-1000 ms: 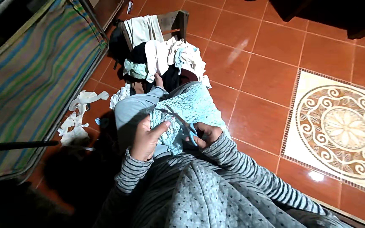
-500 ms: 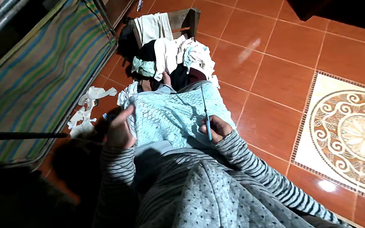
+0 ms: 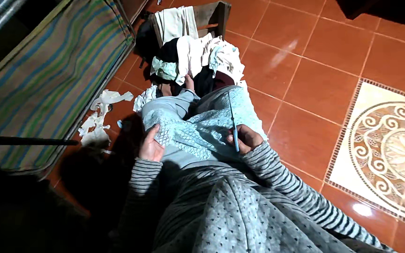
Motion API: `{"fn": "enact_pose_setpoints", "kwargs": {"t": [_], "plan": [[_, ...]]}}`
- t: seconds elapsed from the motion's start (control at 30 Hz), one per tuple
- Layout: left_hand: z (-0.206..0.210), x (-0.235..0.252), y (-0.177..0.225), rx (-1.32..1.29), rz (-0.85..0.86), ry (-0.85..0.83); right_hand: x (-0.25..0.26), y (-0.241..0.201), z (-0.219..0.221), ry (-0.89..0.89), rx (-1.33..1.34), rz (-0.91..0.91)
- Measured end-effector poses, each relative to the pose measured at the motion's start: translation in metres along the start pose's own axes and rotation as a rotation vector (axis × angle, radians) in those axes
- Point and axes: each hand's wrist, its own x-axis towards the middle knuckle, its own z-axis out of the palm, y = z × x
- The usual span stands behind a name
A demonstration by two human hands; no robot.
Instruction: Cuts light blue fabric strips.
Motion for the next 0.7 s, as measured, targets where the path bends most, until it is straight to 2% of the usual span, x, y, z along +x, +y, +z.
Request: {"fn": "enact_pose_setpoints", "kwargs": {"t": [0.07,0.2,0.27,0.37,0.47,0.6,0.7], "plan": [[0.006,-0.002,0.006,0.032,0.118,0.039,0.003,-0.002,-0.001,-0.052,-0.061,-0.013],[0.016,-0.007,0.012,-0.064,0.155,-0.003,-0.003,-0.003,0.003,-0.098,-0.171,-0.029],[0.017,-0.005,0.011,-0.155,0.085,0.02,-0.004,-0.004,0.005,-0.111,-0.204,-0.021],[0.016,-0.003,0.009,-0.275,-0.12,0.098,-0.004,-0.002,0.004,-0.115,-0.223,-0.035],[0.021,-0.008,0.006,-0.3,-0.214,0.071,-0.002,-0.004,0.004,-0.118,-0.226,-0.033],[0.033,-0.027,0.015,-0.285,-0.097,-0.106,-0.004,-0.013,0.005,-0.138,-0.297,-0.036],[0.038,-0.042,0.023,-0.193,0.023,-0.184,-0.005,-0.026,0.006,-0.115,-0.388,-0.133]]}}
